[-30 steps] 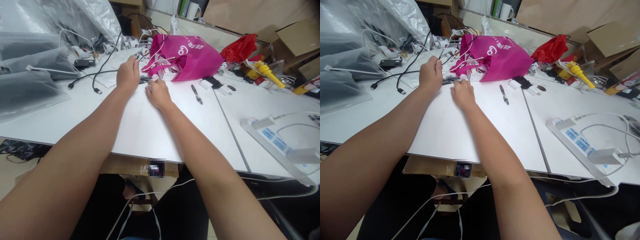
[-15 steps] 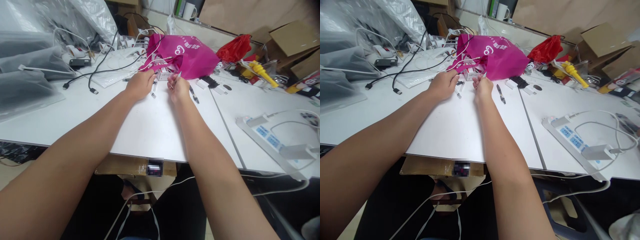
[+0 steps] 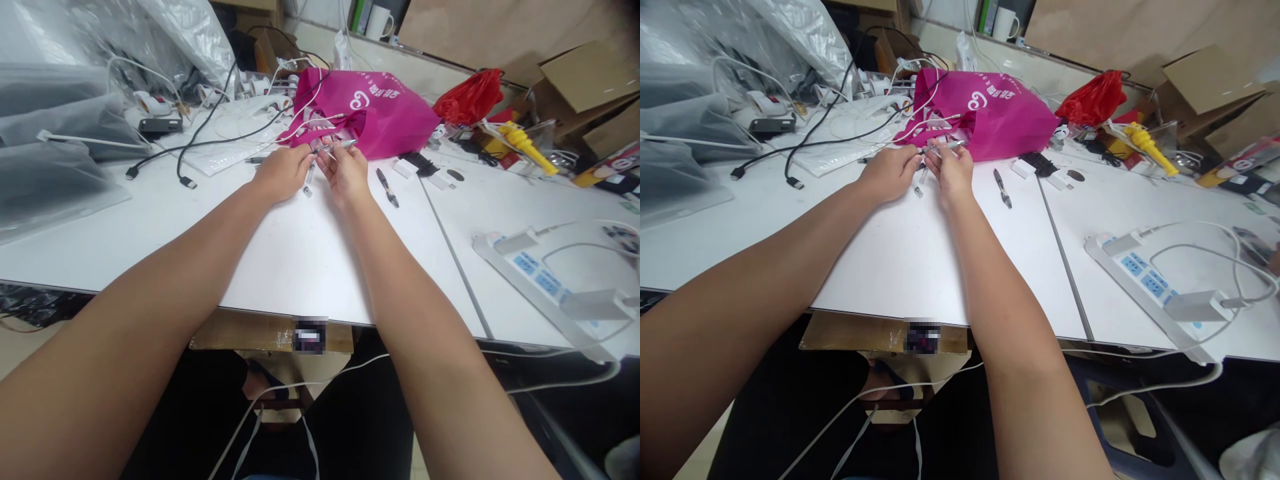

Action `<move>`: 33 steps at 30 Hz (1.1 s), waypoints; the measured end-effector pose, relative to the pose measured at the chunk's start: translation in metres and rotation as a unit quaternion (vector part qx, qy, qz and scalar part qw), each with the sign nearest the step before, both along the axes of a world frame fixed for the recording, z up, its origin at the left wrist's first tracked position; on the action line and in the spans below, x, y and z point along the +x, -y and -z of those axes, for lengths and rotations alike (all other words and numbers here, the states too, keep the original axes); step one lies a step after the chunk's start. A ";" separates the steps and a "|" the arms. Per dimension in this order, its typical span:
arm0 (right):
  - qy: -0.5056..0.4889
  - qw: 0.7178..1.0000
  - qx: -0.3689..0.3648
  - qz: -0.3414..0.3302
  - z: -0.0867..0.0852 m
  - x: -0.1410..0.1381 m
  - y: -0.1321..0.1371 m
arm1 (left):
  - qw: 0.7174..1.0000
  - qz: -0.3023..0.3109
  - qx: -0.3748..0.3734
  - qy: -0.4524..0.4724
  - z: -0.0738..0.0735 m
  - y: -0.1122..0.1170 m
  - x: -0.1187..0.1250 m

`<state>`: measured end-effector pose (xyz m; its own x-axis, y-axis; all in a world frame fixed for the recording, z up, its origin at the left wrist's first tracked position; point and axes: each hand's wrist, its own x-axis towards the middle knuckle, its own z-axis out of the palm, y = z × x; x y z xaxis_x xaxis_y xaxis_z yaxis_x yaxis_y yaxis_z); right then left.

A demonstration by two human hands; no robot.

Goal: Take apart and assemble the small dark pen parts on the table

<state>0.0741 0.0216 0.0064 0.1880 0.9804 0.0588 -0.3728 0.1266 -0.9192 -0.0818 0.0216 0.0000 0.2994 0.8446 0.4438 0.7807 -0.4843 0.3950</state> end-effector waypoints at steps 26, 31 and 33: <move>0.057 0.995 0.080 0.003 0.006 0.007 -0.005 | 1.000 0.018 0.009 -0.016 -0.003 0.003 -0.001; 0.050 0.996 0.076 -0.002 0.007 0.002 -0.003 | 1.000 0.024 0.004 0.014 0.001 -0.001 -0.002; 0.045 0.997 0.065 -0.006 0.006 -0.001 -0.002 | 0.999 0.027 -0.005 0.020 0.001 0.000 -0.003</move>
